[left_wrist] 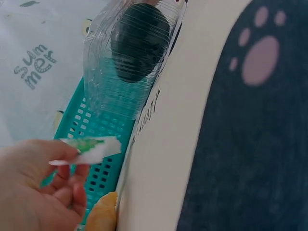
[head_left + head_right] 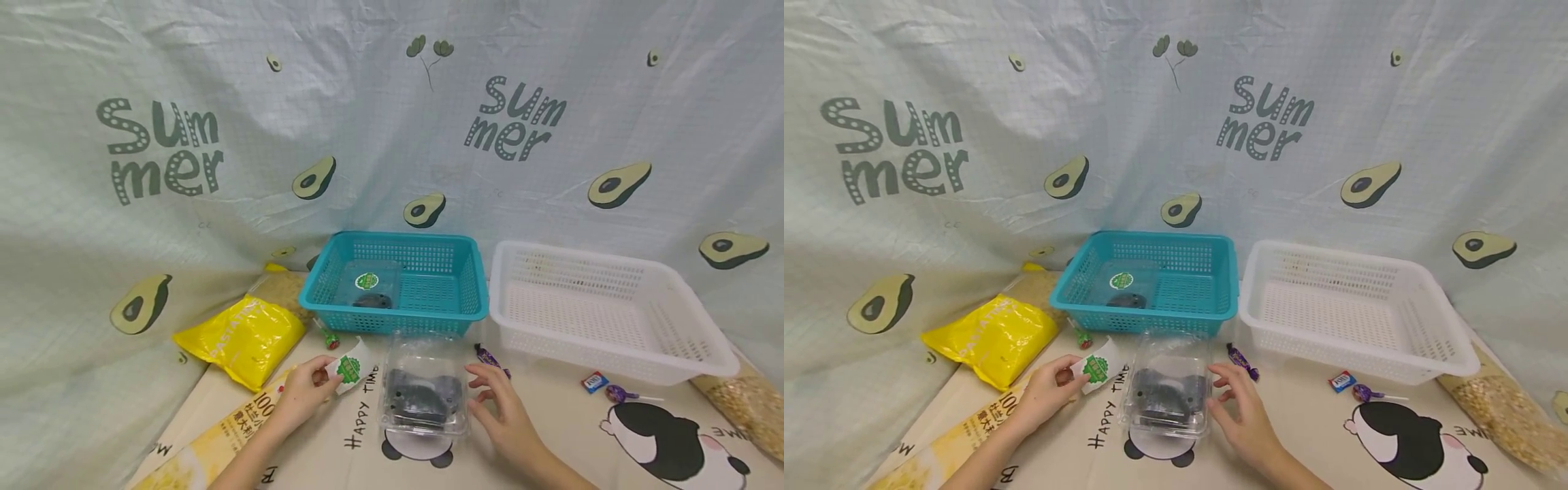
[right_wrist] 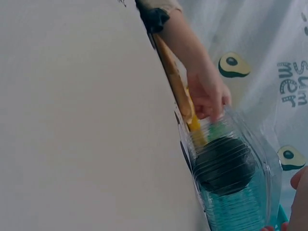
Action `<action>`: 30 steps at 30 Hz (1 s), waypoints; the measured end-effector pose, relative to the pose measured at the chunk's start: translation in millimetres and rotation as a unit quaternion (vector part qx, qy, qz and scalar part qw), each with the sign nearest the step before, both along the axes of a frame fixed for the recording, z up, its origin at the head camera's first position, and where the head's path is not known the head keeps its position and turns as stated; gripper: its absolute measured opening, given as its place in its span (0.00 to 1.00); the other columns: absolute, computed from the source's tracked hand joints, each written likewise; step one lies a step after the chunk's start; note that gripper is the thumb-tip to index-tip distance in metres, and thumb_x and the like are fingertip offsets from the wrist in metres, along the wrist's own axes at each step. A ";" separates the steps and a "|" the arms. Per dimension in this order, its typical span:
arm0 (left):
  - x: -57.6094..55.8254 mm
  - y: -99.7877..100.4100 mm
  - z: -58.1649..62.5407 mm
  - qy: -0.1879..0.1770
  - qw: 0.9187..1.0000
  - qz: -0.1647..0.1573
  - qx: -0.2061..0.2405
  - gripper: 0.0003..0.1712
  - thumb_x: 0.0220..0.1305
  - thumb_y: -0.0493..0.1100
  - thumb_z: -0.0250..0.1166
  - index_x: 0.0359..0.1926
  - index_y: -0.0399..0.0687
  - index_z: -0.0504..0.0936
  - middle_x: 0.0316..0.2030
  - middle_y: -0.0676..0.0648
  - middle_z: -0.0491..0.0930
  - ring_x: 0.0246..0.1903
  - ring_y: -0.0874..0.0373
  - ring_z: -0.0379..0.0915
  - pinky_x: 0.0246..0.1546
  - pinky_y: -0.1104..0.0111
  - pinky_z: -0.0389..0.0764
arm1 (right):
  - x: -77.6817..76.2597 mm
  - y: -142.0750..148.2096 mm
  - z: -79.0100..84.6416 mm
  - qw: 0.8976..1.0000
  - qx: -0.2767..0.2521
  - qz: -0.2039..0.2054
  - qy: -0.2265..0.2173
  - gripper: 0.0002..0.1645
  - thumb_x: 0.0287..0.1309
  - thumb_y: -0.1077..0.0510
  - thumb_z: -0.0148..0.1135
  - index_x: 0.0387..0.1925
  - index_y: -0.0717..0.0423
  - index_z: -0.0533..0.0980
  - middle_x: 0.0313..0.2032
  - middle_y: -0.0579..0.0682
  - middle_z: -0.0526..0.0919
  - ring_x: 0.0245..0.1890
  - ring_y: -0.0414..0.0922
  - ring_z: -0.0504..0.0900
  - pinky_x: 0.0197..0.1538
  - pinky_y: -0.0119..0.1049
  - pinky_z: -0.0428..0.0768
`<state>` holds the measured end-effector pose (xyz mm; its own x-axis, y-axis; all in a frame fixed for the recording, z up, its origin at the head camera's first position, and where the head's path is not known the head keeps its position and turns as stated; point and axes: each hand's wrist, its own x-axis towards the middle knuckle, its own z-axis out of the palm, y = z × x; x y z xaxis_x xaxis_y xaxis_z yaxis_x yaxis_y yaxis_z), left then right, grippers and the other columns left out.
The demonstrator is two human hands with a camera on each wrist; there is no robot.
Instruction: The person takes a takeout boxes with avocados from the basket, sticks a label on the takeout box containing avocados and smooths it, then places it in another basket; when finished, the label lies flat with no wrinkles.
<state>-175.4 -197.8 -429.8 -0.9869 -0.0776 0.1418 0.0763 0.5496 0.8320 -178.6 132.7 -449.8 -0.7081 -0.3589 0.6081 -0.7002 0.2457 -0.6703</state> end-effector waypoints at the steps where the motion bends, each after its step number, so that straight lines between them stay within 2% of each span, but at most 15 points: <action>1: 1.8 1.1 3.6 0.002 1.000 -0.001 0.013 0.09 0.51 0.37 0.65 0.36 0.48 0.79 0.24 0.51 0.77 0.23 0.64 0.70 0.21 0.75 0.73 | 0.4 0.1 2.1 1.000 0.000 -0.004 0.007 0.29 0.48 0.72 0.58 0.55 0.64 0.65 0.51 0.56 0.67 0.43 0.43 0.69 0.40 0.29 0.73; 4: 9.5 7.1 18.8 0.021 0.999 -0.005 0.036 0.08 0.51 0.39 0.66 0.35 0.48 0.80 0.26 0.50 0.78 0.25 0.64 0.72 0.22 0.75 0.75 | 3.1 -2.4 13.8 0.999 -0.003 -0.005 0.052 0.30 0.43 0.75 0.59 0.52 0.65 0.67 0.48 0.55 0.69 0.42 0.43 0.69 0.39 0.28 0.72; 7: 19.0 17.6 39.7 0.031 0.998 -0.021 0.053 0.08 0.51 0.41 0.66 0.34 0.49 0.79 0.26 0.50 0.76 0.24 0.63 0.71 0.23 0.74 0.75 | 9.0 -11.1 38.3 0.993 -0.019 0.009 0.112 0.29 0.37 0.77 0.60 0.48 0.66 0.69 0.42 0.53 0.72 0.39 0.43 0.70 0.37 0.28 0.71; 11: 26.1 38.6 60.3 0.064 0.992 -0.094 0.059 0.08 0.53 0.43 0.64 0.35 0.46 0.79 0.25 0.50 0.75 0.24 0.63 0.70 0.27 0.74 0.75 | 16.5 -28.0 75.9 0.984 -0.042 0.042 0.170 0.25 0.37 0.76 0.60 0.43 0.62 0.73 0.37 0.49 0.75 0.35 0.43 0.71 0.34 0.29 0.70; 14: 28.7 55.3 66.6 0.097 0.983 -0.147 0.050 0.08 0.55 0.42 0.63 0.36 0.45 0.79 0.26 0.50 0.77 0.24 0.65 0.70 0.28 0.73 0.76 | 15.9 -39.9 89.4 0.979 -0.046 0.063 0.188 0.21 0.38 0.74 0.61 0.40 0.61 0.74 0.34 0.50 0.76 0.33 0.42 0.72 0.31 0.29 0.70; 17: 31.7 70.1 71.6 0.113 0.977 -0.173 0.045 0.07 0.55 0.39 0.62 0.36 0.43 0.79 0.25 0.49 0.77 0.22 0.66 0.68 0.26 0.73 0.75 | 9.7 -47.6 87.7 0.980 -0.038 0.063 0.186 0.20 0.38 0.73 0.62 0.39 0.62 0.74 0.34 0.52 0.77 0.32 0.41 0.71 0.29 0.29 0.71; 20: 36.9 81.1 80.7 0.120 0.975 -0.184 0.045 0.06 0.54 0.34 0.62 0.35 0.40 0.79 0.24 0.48 0.77 0.22 0.67 0.68 0.24 0.73 0.75 | 3.0 -49.5 78.5 0.985 -0.029 0.052 0.164 0.19 0.40 0.72 0.63 0.39 0.61 0.74 0.35 0.51 0.77 0.31 0.41 0.71 0.29 0.27 0.71; 25: 44.9 89.4 94.5 0.126 0.975 -0.180 0.032 0.04 0.53 0.31 0.62 0.32 0.37 0.79 0.21 0.47 0.76 0.21 0.67 0.67 0.23 0.74 0.74 | -1.5 -46.4 67.6 0.992 -0.021 0.042 0.114 0.16 0.45 0.68 0.63 0.39 0.54 0.74 0.33 0.46 0.77 0.30 0.38 0.71 0.28 0.27 0.72; 30: 45.9 92.3 95.6 0.132 0.973 -0.187 0.034 0.05 0.53 0.31 0.62 0.33 0.36 0.79 0.24 0.45 0.78 0.22 0.67 0.68 0.24 0.73 0.76 | -2.1 -45.8 65.5 0.996 -0.013 0.048 0.080 0.13 0.48 0.65 0.62 0.37 0.51 0.74 0.29 0.42 0.77 0.26 0.37 0.70 0.25 0.30 0.71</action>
